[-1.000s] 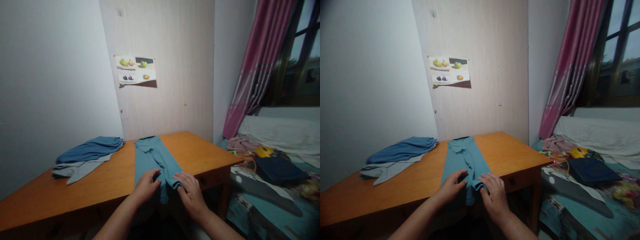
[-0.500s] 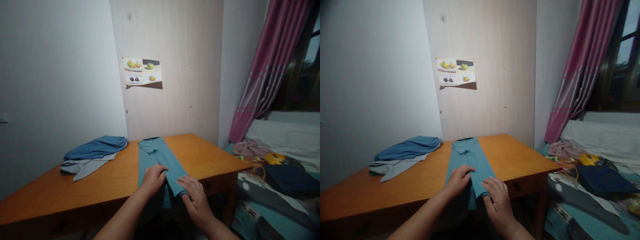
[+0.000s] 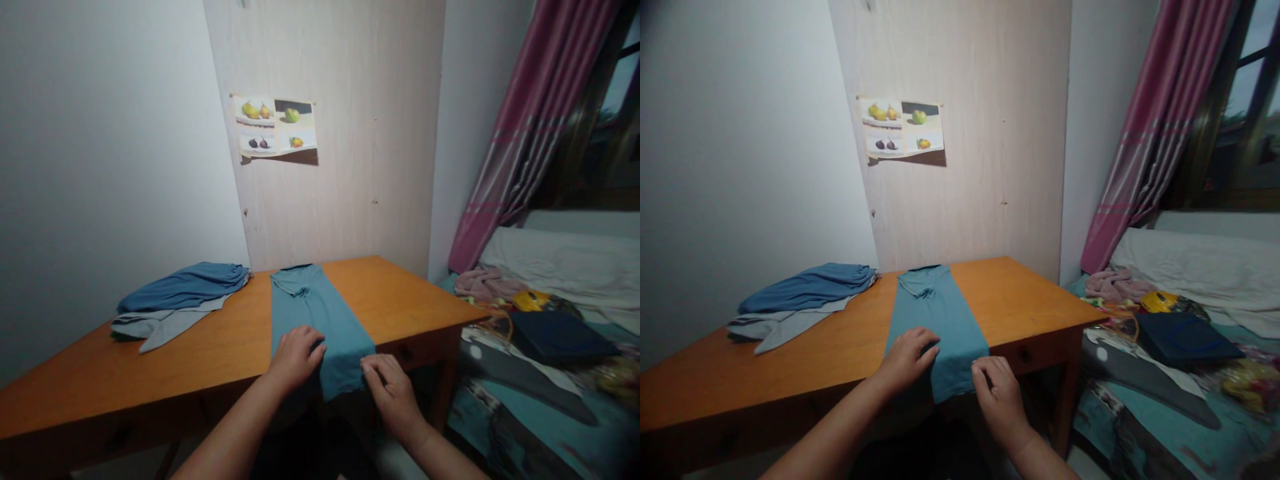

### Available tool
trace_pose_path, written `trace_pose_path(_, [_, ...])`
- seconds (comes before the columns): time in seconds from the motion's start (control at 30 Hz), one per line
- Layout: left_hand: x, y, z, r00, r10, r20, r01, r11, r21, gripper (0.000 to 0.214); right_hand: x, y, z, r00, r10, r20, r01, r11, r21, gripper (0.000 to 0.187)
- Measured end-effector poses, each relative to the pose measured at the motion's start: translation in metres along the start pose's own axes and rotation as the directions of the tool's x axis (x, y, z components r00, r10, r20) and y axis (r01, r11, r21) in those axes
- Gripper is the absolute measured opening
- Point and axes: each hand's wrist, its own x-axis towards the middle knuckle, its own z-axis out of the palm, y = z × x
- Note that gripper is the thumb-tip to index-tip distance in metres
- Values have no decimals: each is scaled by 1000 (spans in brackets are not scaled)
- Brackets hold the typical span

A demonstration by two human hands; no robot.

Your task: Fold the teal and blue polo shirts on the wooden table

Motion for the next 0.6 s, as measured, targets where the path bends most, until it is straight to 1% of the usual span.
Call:
trace_pose_path(0.07, [-2, 1, -1, 1000, -2, 13, 2, 1000, -3, 23, 1, 5, 1, 991, 125, -53, -123, 992, 26, 30])
trace_pose_path(0.13, [-7, 1, -2, 999, 9, -35, -10, 1000, -10, 22, 1, 11, 2, 964, 242, -114, -235, 970, 65, 30])
trace_pose_path(0.2, [-16, 0, -4, 991, 15, -136, -17, 1000, -10, 21, 0, 17, 4, 918, 361, -165, -345, 931, 121, 31])
trace_pose_path(0.27, [-29, 0, -4, 967, -5, -254, -3, 1000, -28, 22, 0, 23, 7, 867, 470, -167, -439, 878, 192, 35])
trace_pose_path(0.3, [-38, 0, -3, 954, -22, -300, 7, 999, -51, 23, 1, 25, 9, 846, 512, -149, -474, 850, 231, 37])
trace_pose_path(0.37, [-55, -1, -1, 937, -68, -342, 30, 993, -117, 22, 2, 27, 12, 822, 562, -94, -512, 801, 311, 41])
trace_pose_path(0.5, [-88, -8, 11, 898, -213, -385, 121, 961, -248, 22, 3, 20, 18, 812, 583, 29, -522, 703, 482, 44])
trace_pose_path(0.6, [-105, -16, 22, 844, -341, -413, 207, 919, -335, 23, 2, 15, 21, 805, 575, 147, -541, 610, 579, 45])
